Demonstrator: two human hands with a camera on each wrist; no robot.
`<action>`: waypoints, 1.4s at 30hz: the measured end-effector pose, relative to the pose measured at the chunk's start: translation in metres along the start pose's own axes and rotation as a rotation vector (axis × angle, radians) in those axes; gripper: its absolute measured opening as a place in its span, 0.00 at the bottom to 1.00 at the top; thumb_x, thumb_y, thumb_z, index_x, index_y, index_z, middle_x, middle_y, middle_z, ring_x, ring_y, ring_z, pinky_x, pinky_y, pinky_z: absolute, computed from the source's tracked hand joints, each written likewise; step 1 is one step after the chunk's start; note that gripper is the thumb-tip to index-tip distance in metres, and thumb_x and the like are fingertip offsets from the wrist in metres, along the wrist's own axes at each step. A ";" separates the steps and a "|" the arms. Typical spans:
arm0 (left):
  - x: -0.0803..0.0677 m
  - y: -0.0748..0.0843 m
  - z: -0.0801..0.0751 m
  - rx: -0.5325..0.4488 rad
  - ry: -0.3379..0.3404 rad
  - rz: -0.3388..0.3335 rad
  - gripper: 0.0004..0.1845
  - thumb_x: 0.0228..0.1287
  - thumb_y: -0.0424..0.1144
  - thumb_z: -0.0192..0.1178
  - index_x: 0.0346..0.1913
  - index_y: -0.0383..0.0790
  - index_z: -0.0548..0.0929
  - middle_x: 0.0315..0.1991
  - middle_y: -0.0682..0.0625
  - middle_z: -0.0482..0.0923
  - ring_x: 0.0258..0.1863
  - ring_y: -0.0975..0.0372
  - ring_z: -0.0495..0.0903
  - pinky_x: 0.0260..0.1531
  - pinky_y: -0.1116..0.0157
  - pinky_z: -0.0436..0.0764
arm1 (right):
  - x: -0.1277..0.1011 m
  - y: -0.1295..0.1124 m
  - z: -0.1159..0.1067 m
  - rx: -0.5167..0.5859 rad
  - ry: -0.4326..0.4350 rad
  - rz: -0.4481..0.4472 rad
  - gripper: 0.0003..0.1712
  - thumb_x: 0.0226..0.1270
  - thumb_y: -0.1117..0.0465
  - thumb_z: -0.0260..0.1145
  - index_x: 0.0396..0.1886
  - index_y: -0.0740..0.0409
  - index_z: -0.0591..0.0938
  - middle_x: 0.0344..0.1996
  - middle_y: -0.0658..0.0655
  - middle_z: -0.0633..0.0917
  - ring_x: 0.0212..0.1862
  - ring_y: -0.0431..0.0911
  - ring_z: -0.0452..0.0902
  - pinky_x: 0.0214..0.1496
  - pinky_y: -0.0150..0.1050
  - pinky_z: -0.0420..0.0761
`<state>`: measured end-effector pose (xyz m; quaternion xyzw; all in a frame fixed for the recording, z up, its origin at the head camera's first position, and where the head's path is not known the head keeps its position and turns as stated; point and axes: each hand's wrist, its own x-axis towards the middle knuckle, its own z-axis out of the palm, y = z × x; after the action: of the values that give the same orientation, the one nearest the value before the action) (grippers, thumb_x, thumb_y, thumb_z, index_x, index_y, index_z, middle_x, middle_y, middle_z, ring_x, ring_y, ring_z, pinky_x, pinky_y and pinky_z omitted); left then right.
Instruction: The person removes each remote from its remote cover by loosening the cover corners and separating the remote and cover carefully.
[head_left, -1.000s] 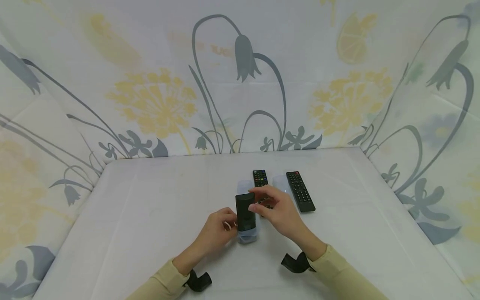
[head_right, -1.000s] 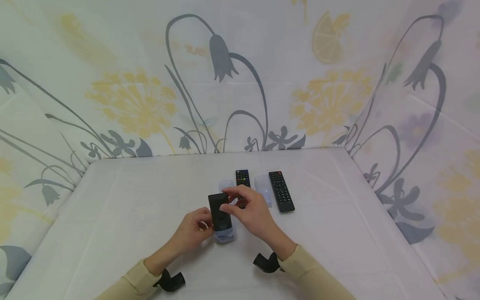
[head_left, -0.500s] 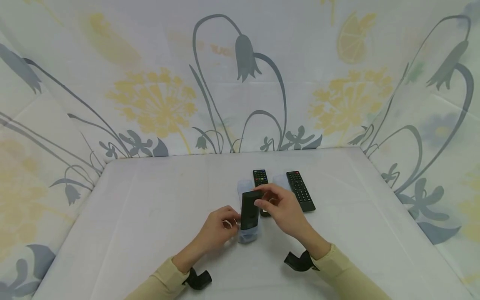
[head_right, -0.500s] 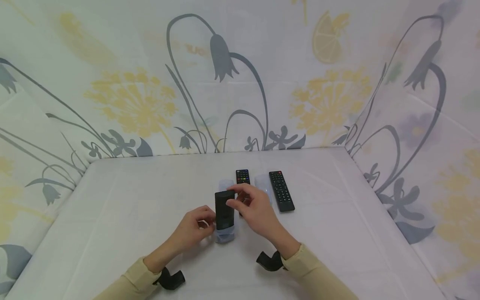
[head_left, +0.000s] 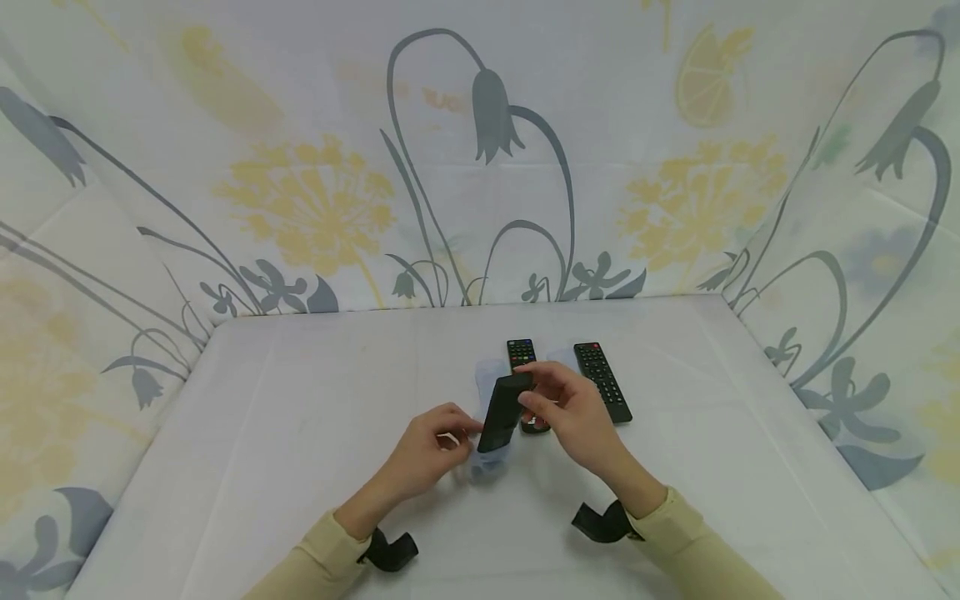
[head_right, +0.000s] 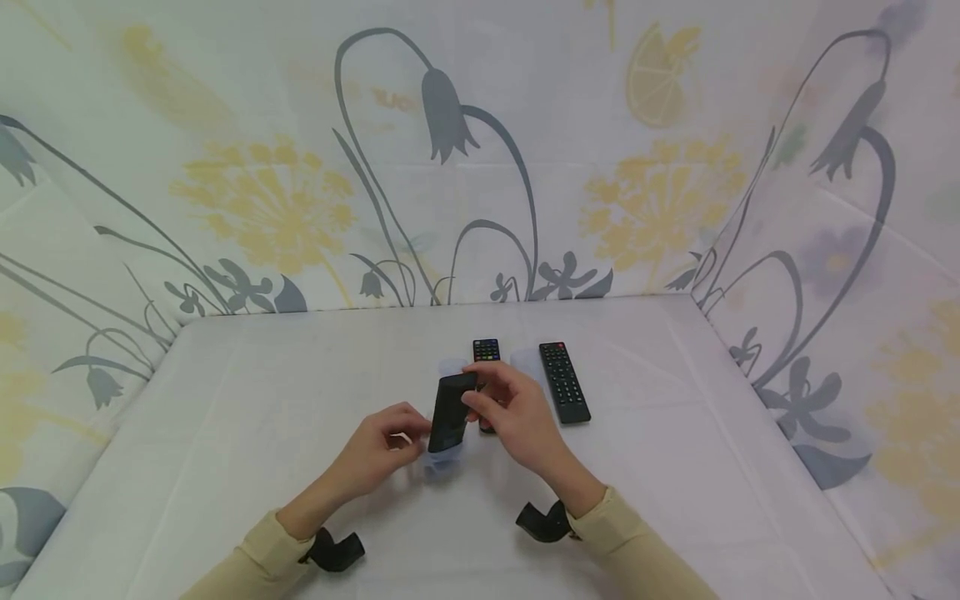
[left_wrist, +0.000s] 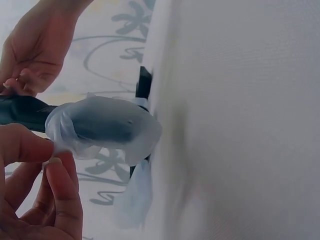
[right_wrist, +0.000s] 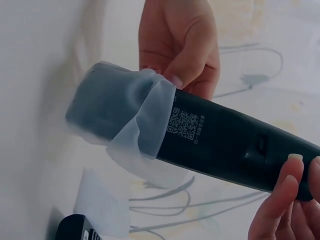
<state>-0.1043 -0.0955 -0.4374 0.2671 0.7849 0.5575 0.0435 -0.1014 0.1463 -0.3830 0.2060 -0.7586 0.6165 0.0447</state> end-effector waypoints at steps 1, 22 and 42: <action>0.000 0.001 -0.002 -0.009 0.003 0.001 0.16 0.59 0.21 0.61 0.47 0.37 0.88 0.40 0.47 0.80 0.37 0.62 0.79 0.36 0.67 0.82 | 0.000 0.000 -0.001 0.004 -0.002 0.002 0.19 0.68 0.72 0.65 0.58 0.67 0.78 0.29 0.59 0.82 0.28 0.50 0.82 0.30 0.38 0.82; 0.004 0.012 -0.034 -0.058 0.160 0.055 0.15 0.61 0.20 0.61 0.49 0.34 0.87 0.41 0.41 0.80 0.38 0.62 0.78 0.34 0.70 0.81 | -0.001 0.007 -0.008 0.200 -0.045 0.080 0.23 0.70 0.69 0.64 0.62 0.70 0.75 0.56 0.69 0.80 0.49 0.45 0.83 0.50 0.47 0.82; 0.001 0.049 -0.035 0.052 0.350 0.235 0.13 0.54 0.14 0.64 0.44 0.23 0.85 0.37 0.37 0.80 0.34 0.57 0.80 0.32 0.70 0.81 | -0.003 0.015 -0.008 0.148 -0.038 0.297 0.24 0.72 0.65 0.60 0.65 0.70 0.73 0.51 0.68 0.82 0.41 0.48 0.87 0.41 0.38 0.84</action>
<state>-0.0999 -0.1136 -0.3796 0.2569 0.7579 0.5763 -0.1657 -0.1056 0.1574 -0.3955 0.1062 -0.7339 0.6665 -0.0767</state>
